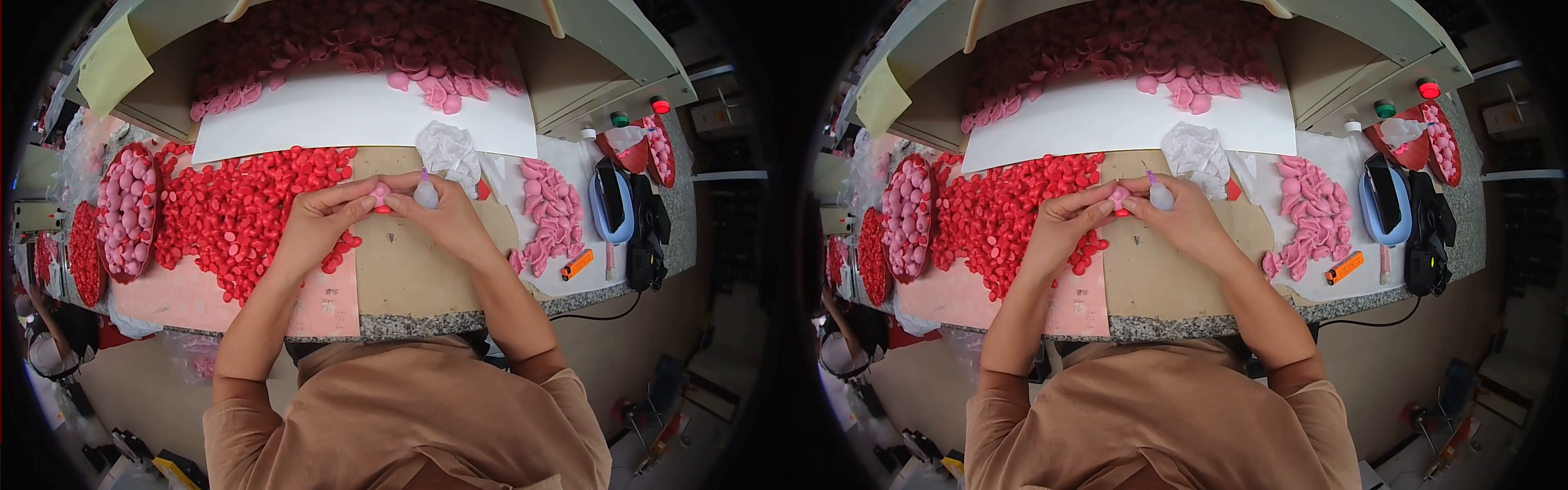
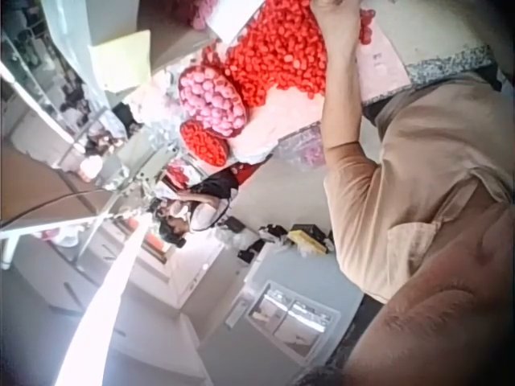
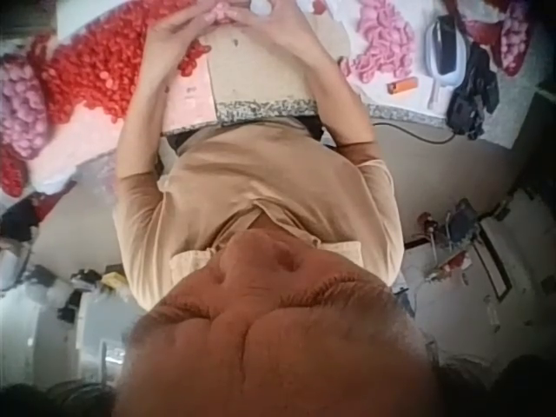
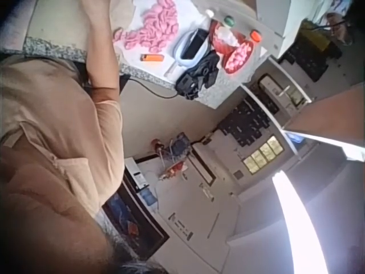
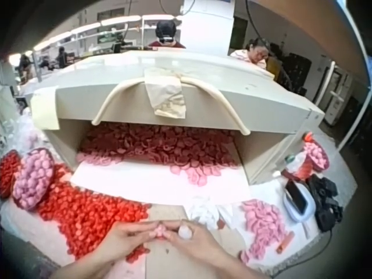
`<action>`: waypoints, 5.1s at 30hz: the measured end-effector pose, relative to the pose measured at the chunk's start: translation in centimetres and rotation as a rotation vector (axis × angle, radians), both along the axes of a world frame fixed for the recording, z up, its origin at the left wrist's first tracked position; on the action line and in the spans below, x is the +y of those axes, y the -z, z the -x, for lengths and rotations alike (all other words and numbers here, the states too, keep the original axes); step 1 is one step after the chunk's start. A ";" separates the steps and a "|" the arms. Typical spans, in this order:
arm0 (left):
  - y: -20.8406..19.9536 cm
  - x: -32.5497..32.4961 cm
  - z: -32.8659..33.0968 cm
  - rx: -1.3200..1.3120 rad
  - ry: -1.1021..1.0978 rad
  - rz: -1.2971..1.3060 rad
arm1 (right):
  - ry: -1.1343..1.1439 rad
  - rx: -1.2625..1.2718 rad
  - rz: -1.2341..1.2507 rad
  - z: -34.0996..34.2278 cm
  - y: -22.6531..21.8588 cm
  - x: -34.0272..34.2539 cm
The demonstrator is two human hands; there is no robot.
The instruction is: Assembling small pink plastic flowers by gluing heads onto white stems and wrapping them in tissue paper.
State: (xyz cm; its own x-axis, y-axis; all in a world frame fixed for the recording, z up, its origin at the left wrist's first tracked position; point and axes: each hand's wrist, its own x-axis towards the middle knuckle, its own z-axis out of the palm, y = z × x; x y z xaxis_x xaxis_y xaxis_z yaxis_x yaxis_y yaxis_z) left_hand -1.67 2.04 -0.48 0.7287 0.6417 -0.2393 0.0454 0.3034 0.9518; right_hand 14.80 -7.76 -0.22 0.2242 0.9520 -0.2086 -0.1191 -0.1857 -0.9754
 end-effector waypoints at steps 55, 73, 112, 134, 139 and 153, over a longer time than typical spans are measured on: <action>-0.9 -1.2 0.1 -0.023 0.159 0.093 | -0.159 0.001 -0.109 -1.7 -2.5 -1.0; -0.7 -0.4 0.3 -0.312 0.127 0.153 | 0.165 -0.299 -0.080 -3.7 -2.5 -1.1; -0.4 -0.6 -0.4 -0.255 0.019 -0.143 | 0.354 -0.887 -0.406 -3.0 -2.0 -0.7; 0.1 -1.0 -0.4 -0.290 0.046 -0.233 | -0.049 0.313 -0.030 -0.7 -1.6 -0.7; 0.0 -0.7 -0.3 -0.242 0.130 -0.170 | 0.005 0.250 -0.094 -0.7 -1.3 -0.6; -0.5 -0.4 -0.3 -0.120 0.057 0.099 | -0.032 0.080 -0.029 -0.5 -1.4 -0.4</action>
